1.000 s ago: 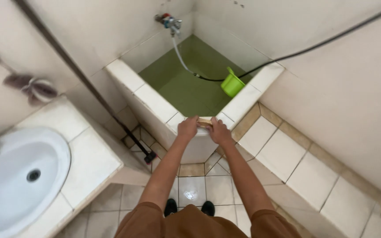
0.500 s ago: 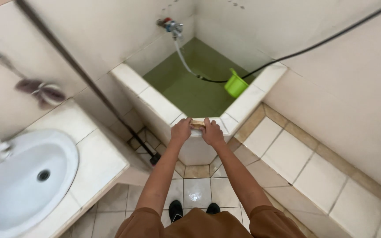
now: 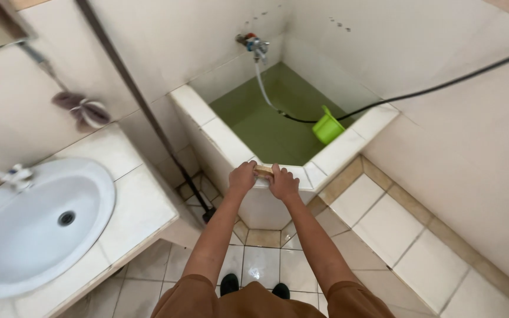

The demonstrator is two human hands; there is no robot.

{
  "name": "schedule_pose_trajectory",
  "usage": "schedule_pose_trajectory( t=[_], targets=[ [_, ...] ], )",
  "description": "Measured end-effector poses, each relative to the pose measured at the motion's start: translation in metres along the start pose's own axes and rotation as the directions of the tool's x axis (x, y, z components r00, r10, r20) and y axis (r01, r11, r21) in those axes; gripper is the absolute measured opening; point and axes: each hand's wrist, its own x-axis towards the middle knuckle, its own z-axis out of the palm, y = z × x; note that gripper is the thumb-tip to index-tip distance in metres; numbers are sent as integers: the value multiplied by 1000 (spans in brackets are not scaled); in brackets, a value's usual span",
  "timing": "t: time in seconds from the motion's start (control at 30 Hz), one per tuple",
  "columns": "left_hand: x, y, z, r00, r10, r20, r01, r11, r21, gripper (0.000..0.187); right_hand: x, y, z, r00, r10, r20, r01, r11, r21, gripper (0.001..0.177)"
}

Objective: Wiping a bathroom counter with a cloth and scrubbing the edge of a water tank with a small tool

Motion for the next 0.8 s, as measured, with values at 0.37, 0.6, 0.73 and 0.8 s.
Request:
schedule_pose_trajectory(
  t=[0.37, 0.6, 0.73, 0.8],
  targets=[
    [45, 119, 84, 969, 197, 147, -199, 980, -2, 36, -44, 120, -23, 953, 293, -74, -286, 954, 93, 36],
    [29, 72, 62, 996, 52, 78, -49, 998, -47, 41, -31, 81, -11, 989, 122, -80, -114, 988, 100, 37],
    [0, 32, 31, 997, -75, 7, 75, 996, -55, 39, -15, 35, -10, 996, -31, -82, 33, 999, 20, 38],
    [-15, 17, 15, 995, -104, -12, 103, 993, -57, 39, -15, 12, -16, 998, -65, -8, 66, 996, 52, 38]
  ],
)
